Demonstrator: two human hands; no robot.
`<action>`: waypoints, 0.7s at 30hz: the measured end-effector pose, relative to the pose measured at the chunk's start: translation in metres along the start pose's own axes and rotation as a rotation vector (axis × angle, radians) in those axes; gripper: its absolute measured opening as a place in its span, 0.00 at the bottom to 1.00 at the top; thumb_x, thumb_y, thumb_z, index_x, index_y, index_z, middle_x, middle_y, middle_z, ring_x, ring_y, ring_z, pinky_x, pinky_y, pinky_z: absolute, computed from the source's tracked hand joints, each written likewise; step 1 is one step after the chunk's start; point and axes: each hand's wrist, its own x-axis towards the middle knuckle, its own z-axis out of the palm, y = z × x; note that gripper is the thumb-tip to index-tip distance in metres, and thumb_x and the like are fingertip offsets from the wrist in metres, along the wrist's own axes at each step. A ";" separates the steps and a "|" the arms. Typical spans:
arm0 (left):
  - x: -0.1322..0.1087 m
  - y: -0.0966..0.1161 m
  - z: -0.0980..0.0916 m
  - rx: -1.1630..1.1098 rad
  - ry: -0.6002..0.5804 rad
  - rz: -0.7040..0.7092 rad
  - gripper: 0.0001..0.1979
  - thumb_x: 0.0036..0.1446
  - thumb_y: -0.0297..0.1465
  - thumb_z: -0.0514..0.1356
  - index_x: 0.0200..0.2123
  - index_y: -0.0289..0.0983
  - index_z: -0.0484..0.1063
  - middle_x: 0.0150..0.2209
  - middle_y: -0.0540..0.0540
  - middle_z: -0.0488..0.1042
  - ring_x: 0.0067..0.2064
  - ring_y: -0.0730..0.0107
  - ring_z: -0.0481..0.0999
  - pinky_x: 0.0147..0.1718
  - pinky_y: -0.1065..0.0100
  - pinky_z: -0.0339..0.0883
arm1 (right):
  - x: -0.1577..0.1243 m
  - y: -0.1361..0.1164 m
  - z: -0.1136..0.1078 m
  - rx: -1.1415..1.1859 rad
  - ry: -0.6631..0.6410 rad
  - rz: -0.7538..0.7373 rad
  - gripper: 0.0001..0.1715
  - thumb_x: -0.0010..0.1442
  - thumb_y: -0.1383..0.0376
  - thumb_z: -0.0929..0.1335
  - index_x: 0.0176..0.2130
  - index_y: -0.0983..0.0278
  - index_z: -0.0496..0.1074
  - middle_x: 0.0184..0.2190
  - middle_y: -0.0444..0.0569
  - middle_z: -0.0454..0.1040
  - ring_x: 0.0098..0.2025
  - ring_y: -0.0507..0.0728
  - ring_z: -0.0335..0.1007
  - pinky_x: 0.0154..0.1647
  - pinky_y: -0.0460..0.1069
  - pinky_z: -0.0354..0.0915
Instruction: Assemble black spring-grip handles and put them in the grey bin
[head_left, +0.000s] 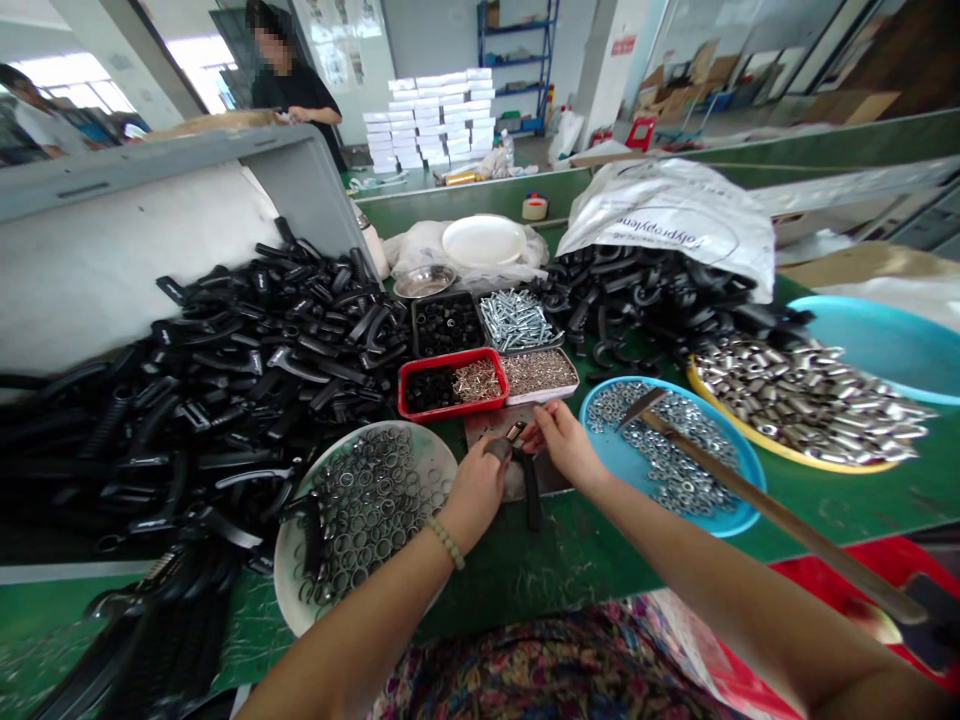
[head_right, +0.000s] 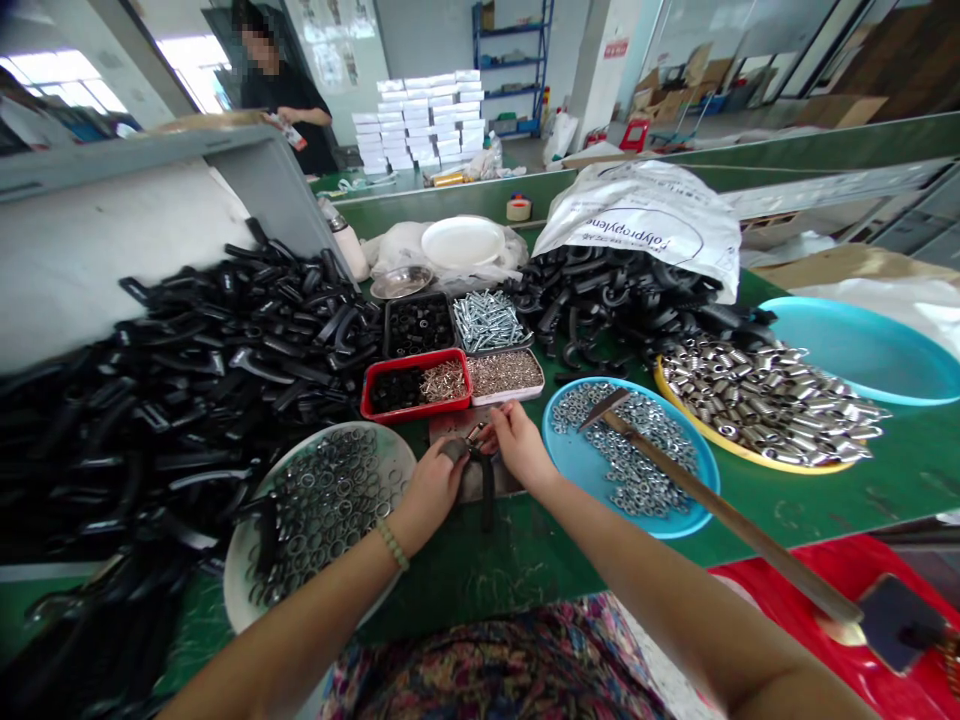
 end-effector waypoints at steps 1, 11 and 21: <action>0.000 0.001 -0.001 0.001 0.006 -0.011 0.12 0.63 0.28 0.49 0.45 0.34 0.69 0.43 0.41 0.71 0.47 0.63 0.70 0.50 0.60 0.64 | 0.003 0.003 -0.003 0.055 0.021 0.021 0.18 0.58 0.49 0.63 0.30 0.59 0.58 0.20 0.43 0.73 0.19 0.54 0.70 0.22 0.50 0.68; 0.017 0.005 -0.002 0.114 0.000 -0.004 0.07 0.60 0.30 0.56 0.39 0.34 0.71 0.42 0.44 0.72 0.44 0.64 0.72 0.48 0.63 0.65 | 0.002 0.007 -0.057 -0.773 0.001 -0.441 0.15 0.59 0.60 0.64 0.47 0.60 0.67 0.50 0.56 0.70 0.53 0.64 0.65 0.54 0.63 0.62; 0.014 0.003 0.005 0.478 -0.088 0.165 0.12 0.62 0.32 0.53 0.37 0.31 0.73 0.40 0.40 0.73 0.43 0.61 0.72 0.43 0.62 0.68 | -0.023 -0.008 -0.109 -1.141 -0.024 -0.586 0.17 0.63 0.63 0.60 0.49 0.66 0.68 0.44 0.57 0.73 0.48 0.62 0.68 0.52 0.59 0.64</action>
